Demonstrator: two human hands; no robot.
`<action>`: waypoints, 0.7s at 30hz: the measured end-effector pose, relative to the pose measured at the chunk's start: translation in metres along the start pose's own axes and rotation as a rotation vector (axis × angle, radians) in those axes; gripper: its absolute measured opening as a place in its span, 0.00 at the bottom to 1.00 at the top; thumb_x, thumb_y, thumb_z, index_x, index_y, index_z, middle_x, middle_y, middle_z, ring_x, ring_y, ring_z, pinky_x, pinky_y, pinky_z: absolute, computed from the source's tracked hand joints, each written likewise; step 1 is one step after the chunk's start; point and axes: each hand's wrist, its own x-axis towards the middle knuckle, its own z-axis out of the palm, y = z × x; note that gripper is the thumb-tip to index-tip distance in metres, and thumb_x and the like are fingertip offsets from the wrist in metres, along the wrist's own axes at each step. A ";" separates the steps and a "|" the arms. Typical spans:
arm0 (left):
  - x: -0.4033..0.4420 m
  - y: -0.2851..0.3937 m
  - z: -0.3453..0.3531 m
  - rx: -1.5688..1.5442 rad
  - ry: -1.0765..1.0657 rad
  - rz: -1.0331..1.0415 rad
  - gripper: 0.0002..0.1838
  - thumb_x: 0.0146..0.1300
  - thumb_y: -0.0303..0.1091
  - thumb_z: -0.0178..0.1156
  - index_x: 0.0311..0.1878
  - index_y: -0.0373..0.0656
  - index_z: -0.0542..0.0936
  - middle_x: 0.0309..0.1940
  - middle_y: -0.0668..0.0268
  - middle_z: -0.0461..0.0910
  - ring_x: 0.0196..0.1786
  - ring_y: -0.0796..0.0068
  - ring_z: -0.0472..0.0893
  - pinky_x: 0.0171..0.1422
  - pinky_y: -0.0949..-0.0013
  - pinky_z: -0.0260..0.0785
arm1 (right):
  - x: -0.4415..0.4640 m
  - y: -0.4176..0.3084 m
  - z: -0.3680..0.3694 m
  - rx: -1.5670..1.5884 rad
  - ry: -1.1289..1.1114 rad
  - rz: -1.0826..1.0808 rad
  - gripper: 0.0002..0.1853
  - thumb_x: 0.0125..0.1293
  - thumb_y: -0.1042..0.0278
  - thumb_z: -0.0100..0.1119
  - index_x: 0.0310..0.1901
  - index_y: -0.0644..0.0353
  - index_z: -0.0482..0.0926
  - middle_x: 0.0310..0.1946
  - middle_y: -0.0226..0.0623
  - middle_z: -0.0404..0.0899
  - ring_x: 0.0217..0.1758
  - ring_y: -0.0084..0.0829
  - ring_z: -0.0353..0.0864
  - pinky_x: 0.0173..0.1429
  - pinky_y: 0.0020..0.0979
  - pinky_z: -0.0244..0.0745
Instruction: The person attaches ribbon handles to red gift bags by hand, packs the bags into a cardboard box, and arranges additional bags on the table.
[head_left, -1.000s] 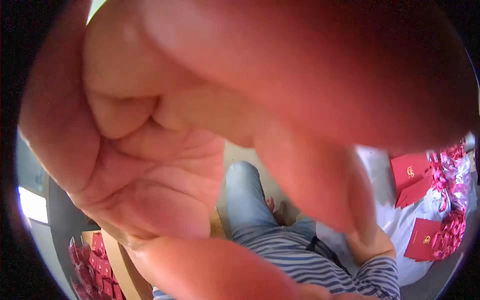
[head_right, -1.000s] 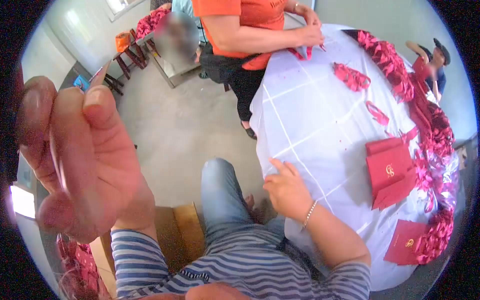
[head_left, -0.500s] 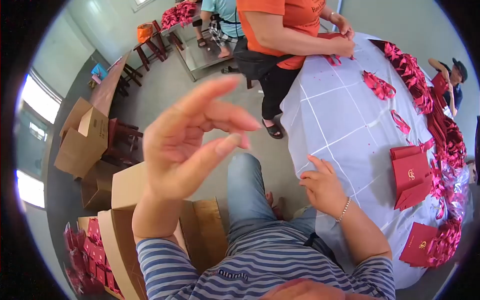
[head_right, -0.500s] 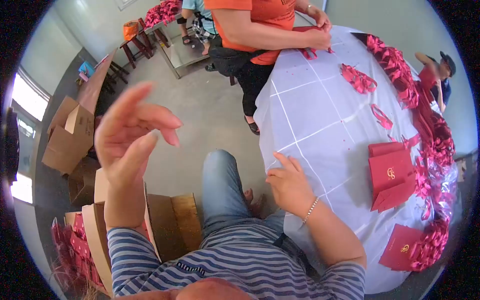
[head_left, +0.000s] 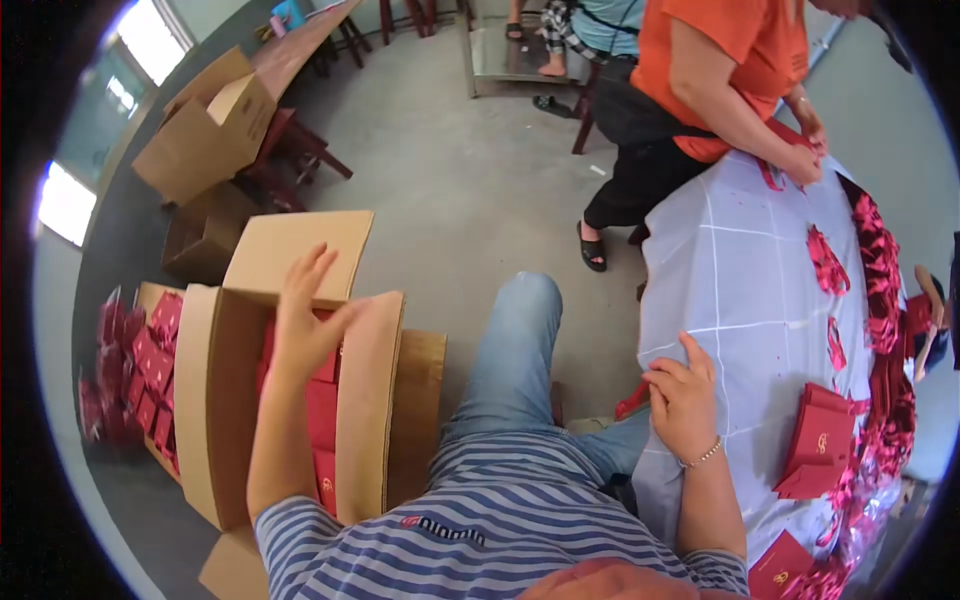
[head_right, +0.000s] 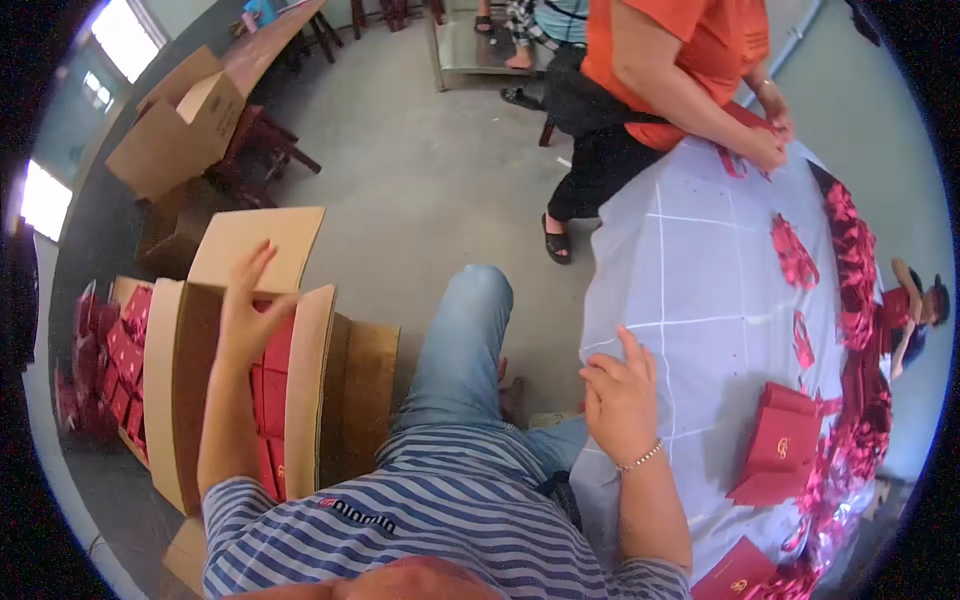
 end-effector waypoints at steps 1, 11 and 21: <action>-0.017 -0.002 0.008 0.025 -0.048 -0.059 0.40 0.52 0.35 0.72 0.70 0.41 0.68 0.73 0.51 0.60 0.75 0.50 0.58 0.77 0.53 0.52 | 0.000 -0.001 0.000 -0.019 0.012 0.004 0.06 0.54 0.76 0.62 0.34 0.57 0.85 0.43 0.36 0.82 0.70 0.49 0.66 0.71 0.57 0.57; -0.063 -0.029 0.074 -0.261 -0.175 -0.298 0.47 0.55 0.49 0.70 0.73 0.37 0.62 0.76 0.44 0.53 0.79 0.47 0.48 0.80 0.53 0.44 | 0.000 -0.005 0.000 -0.092 -0.014 -0.041 0.09 0.55 0.78 0.62 0.38 0.60 0.84 0.46 0.38 0.81 0.69 0.51 0.67 0.69 0.49 0.60; -0.058 -0.029 0.066 -0.222 -0.189 -0.275 0.46 0.55 0.48 0.71 0.73 0.37 0.63 0.75 0.45 0.56 0.78 0.50 0.52 0.80 0.55 0.46 | 0.008 -0.057 -0.086 0.292 0.221 0.021 0.27 0.60 0.77 0.60 0.62 0.68 0.72 0.60 0.50 0.75 0.62 0.45 0.77 0.65 0.46 0.71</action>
